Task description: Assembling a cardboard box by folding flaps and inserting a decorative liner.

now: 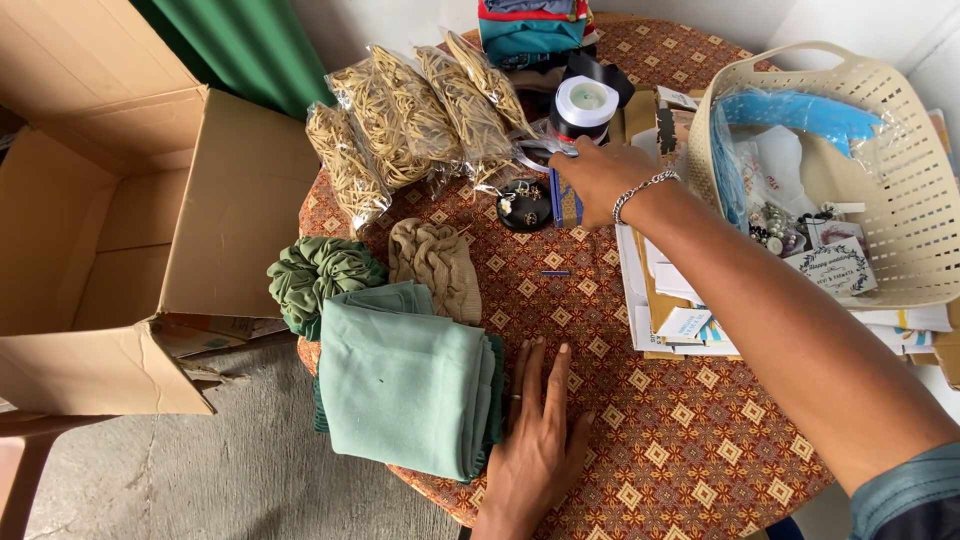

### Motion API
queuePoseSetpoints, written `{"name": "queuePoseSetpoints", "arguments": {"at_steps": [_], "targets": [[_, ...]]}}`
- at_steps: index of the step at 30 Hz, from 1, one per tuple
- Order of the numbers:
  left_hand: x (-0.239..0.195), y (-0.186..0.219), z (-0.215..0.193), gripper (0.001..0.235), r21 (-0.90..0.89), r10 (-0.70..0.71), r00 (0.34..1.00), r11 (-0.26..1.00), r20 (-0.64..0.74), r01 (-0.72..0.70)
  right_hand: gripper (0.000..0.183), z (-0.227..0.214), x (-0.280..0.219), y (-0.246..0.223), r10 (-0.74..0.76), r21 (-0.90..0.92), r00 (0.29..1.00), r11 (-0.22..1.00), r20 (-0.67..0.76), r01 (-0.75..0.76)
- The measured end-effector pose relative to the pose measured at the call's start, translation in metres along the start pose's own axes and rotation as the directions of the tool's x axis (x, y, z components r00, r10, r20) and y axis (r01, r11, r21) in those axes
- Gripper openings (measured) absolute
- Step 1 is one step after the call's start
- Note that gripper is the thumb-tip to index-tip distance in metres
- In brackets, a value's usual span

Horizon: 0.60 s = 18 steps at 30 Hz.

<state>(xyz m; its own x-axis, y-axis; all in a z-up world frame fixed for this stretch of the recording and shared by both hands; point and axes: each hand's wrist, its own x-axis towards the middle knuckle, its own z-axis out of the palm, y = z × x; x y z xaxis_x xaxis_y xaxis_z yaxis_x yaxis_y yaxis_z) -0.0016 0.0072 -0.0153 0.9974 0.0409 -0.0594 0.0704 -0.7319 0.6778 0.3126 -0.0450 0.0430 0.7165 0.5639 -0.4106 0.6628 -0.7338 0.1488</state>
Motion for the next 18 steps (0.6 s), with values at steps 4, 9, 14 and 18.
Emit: {"name": "queuePoseSetpoints", "arguments": {"at_steps": [4,9,14,18], "targets": [[0.0,0.0,0.0,0.072,0.013,-0.002,1.0,1.0,0.003,0.002,0.09,0.007,0.007,0.0,-0.003,-0.016,1.0,1.0,-0.022,0.003],[0.0,-0.002,0.003,0.071,-0.005,0.02,1.0,1.0,-0.018,-0.02,0.093,0.014,0.01,0.002,0.001,-0.075,1.0,0.997,-0.024,-0.003],[-0.001,-0.002,0.003,0.071,0.008,0.026,0.999,1.0,-0.029,-0.025,0.094,0.017,0.011,0.004,-0.013,-0.081,0.999,0.997,-0.052,0.009],[0.0,-0.004,0.005,0.071,-0.027,0.028,0.999,0.999,-0.016,-0.028,0.1,0.017,0.011,0.004,-0.008,-0.079,0.999,0.997,-0.036,0.005]]}}
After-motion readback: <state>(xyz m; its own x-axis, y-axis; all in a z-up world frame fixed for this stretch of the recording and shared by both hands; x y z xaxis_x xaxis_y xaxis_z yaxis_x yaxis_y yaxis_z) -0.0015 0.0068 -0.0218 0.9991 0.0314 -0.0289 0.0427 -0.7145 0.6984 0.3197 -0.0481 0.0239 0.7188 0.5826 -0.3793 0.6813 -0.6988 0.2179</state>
